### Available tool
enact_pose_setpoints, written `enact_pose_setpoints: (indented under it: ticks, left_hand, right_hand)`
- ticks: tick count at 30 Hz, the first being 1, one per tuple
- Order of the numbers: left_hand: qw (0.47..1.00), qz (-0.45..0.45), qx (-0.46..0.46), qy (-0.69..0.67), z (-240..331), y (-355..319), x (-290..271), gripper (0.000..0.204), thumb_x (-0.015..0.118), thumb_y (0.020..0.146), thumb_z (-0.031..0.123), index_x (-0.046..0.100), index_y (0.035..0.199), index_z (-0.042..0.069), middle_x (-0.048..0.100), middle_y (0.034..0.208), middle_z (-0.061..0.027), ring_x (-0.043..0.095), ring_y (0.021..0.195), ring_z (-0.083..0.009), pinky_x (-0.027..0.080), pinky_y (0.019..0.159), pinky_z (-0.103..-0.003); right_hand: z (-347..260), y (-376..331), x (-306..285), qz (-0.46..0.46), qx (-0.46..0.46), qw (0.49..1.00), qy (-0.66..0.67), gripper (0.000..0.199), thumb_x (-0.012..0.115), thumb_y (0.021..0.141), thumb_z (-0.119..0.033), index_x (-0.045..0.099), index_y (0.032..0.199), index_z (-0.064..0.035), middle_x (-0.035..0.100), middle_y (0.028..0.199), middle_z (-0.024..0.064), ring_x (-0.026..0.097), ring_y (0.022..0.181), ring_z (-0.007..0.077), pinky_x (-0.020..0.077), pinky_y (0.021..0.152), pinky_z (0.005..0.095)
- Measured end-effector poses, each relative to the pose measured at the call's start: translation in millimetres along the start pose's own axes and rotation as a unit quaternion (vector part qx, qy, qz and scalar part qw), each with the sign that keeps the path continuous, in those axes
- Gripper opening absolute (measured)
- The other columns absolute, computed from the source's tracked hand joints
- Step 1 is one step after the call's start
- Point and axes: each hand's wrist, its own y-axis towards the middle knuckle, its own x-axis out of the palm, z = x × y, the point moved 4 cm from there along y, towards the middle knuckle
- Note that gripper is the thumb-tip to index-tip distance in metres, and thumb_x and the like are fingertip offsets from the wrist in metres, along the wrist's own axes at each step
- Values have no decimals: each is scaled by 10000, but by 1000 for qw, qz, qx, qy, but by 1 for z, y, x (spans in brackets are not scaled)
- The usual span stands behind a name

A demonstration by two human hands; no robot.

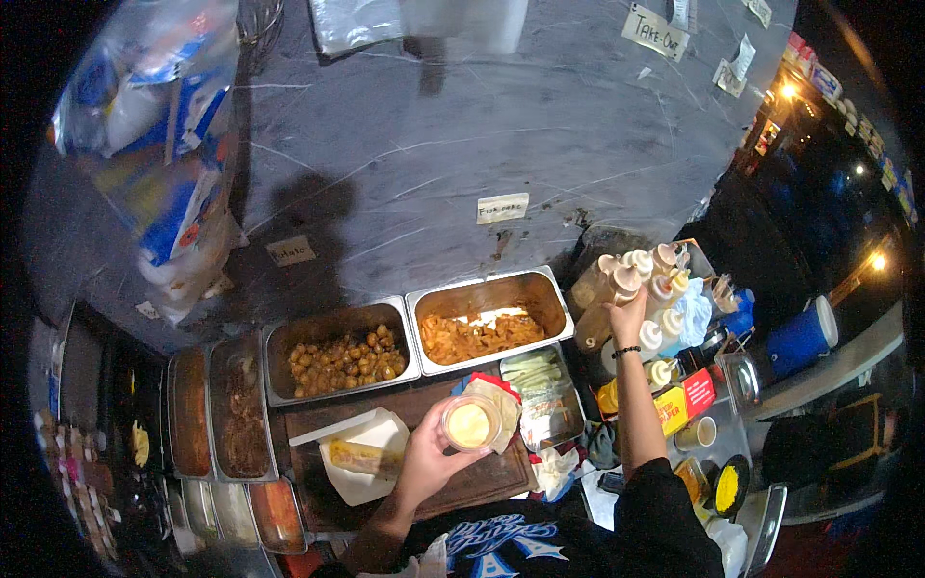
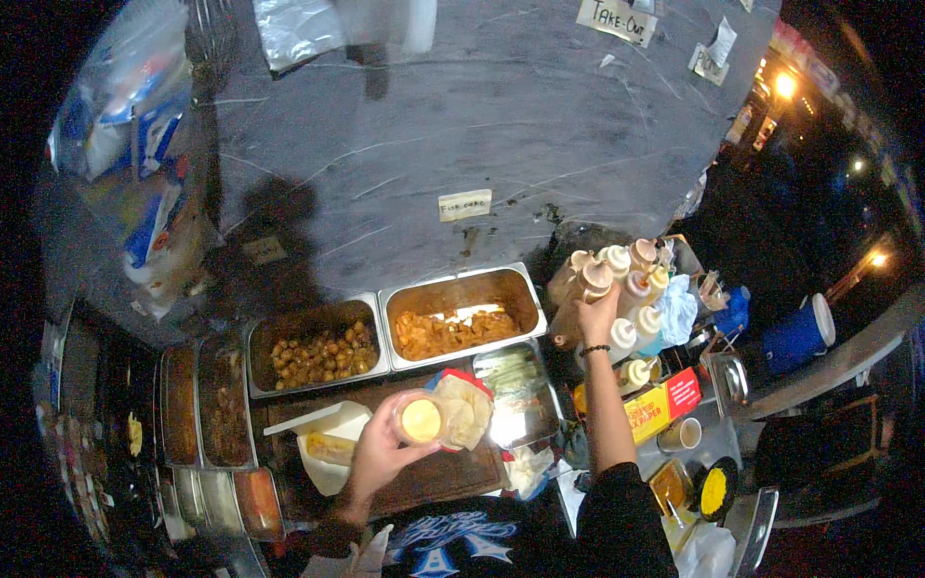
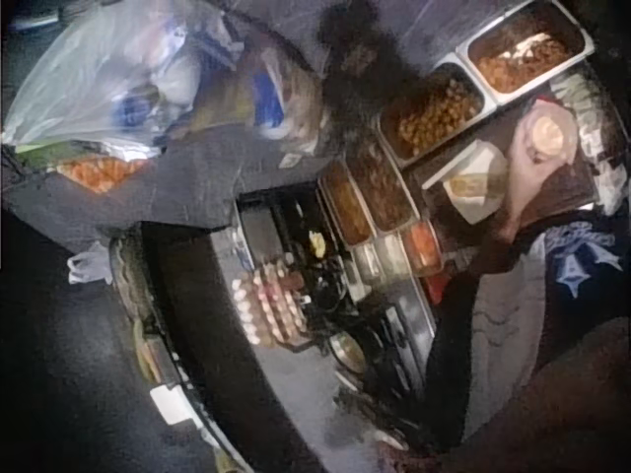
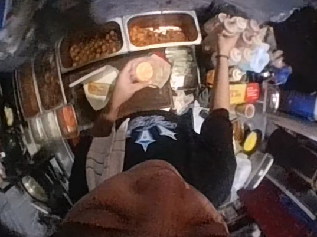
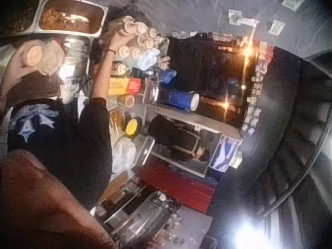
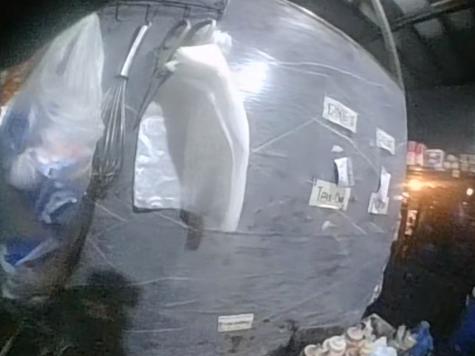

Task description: The person assembles a food item by placing a yellow filling into a flatbread, adding sauce from a squeeze bottle, and folding the bread into a wrap. They then place the wrap into a white paper container and hand it to a customer.

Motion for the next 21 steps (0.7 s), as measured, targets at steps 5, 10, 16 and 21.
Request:
enact_pose_setpoints:
  ticks: [5, 10, 16, 21]
  left_hand:
    - [1000, 2, -4, -5, -7, 2, 1, 740, 773, 737, -81, 372, 1358, -43, 512, 1318, -129, 517, 1230, -193, 458, 1041, -352]
    - [999, 45, -8, 23, -3, -4, -12, 705, 763, 743, -88, 388, 1338, -42, 520, 1306, -122, 526, 1219, -193, 464, 1032, -347]
    - [999, 23, -16, -25, -4, 0, -3, 693, 759, 743, -94, 396, 1330, -30, 527, 1297, -117, 538, 1206, -191, 472, 1026, -347]
    - [1000, 5, -12, 3, -13, -4, 1, 679, 754, 756, -88, 398, 1331, -20, 526, 1299, -117, 536, 1207, -186, 462, 1034, -346]
  right_hand:
    - [10, 11, -22, 94, -17, 994, 45, 757, 835, 705, -119, 405, 1303, 58, 536, 1254, 177, 498, 1210, 306, 387, 1035, 370]
    - [-106, -45, -69, 214, -173, 922, 273, 403, 605, 896, -7, 464, 1271, 32, 541, 1254, 152, 516, 1165, 243, 371, 1047, 374]
    - [-101, -59, 23, 163, -53, 938, 300, 340, 440, 1015, -110, 515, 1324, 10, 557, 1316, 118, 511, 1213, 196, 369, 1059, 331]
    - [-22, -22, 73, 202, 53, 961, 180, 524, 488, 965, -91, 334, 1458, -1, 288, 1524, 200, 319, 1391, 330, 244, 1148, 402]
